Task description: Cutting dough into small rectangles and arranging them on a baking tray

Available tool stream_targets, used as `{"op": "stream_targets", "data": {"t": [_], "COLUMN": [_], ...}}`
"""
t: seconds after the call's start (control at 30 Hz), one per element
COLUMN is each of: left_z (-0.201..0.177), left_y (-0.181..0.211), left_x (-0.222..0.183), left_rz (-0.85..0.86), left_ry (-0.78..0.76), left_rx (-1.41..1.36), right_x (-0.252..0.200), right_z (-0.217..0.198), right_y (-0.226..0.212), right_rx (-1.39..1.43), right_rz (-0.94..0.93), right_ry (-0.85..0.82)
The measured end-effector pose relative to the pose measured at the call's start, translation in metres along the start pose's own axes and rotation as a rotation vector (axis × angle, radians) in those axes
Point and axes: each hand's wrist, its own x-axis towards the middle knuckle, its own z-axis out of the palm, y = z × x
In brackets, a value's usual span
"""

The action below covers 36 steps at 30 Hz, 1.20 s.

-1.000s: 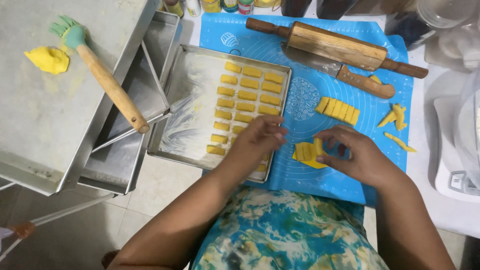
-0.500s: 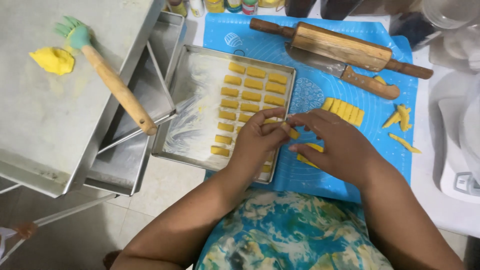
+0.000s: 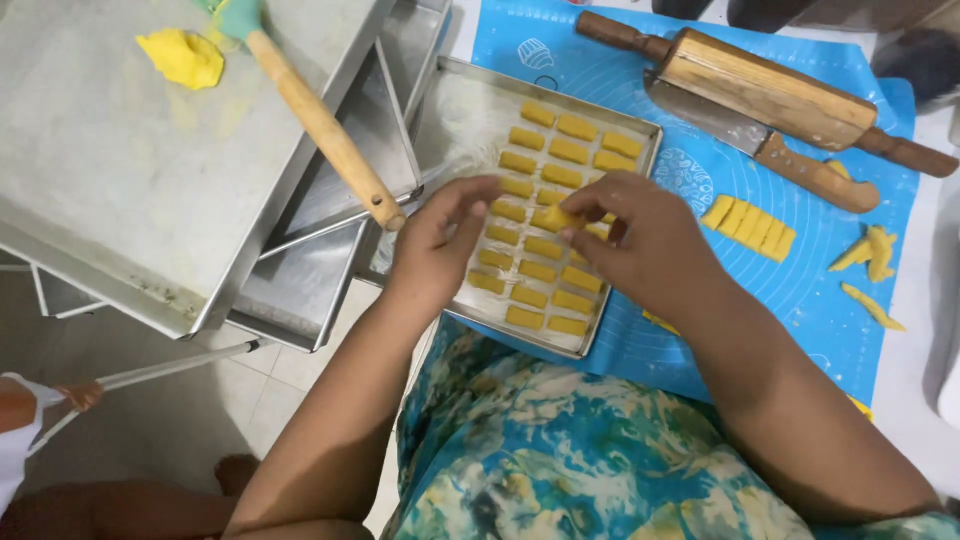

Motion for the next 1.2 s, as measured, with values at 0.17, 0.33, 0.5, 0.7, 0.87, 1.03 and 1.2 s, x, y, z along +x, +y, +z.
{"op": "stream_targets", "data": {"t": [0.17, 0.33, 0.5, 0.7, 0.87, 1.03, 1.2], "left_z": [-0.014, -0.017, -0.012, -0.009, -0.009, -0.008, 0.003], "left_y": [-0.044, -0.058, -0.050, -0.049, -0.038, -0.034, -0.034], "left_x": [-0.005, -0.011, -0.012, -0.011, -0.011, -0.009, -0.003], "left_rz": [-0.016, 0.048, 0.066, 0.041, 0.058, 0.045, 0.006], "left_ry": [0.114, 0.152, 0.191, 0.182, 0.145, 0.159, 0.089], "left_rx": [0.149, 0.136, 0.091, 0.041, 0.011, 0.007, -0.094], "right_x": [-0.011, -0.016, -0.013, -0.021, -0.018, -0.013, -0.055], "right_z": [0.049, 0.078, 0.092, 0.099, 0.072, -0.016, -0.077], "right_y": [-0.001, -0.021, -0.018, -0.014, -0.027, -0.024, 0.041], "right_rx": [-0.054, -0.258, -0.427, -0.497, -0.417, -0.250, -0.401], "right_rz": [-0.084, -0.075, -0.091, -0.222, -0.131, 0.347, 0.337], "right_ry": [-0.191, -0.444, -0.582, -0.514, -0.479, -0.188, 0.081]}}
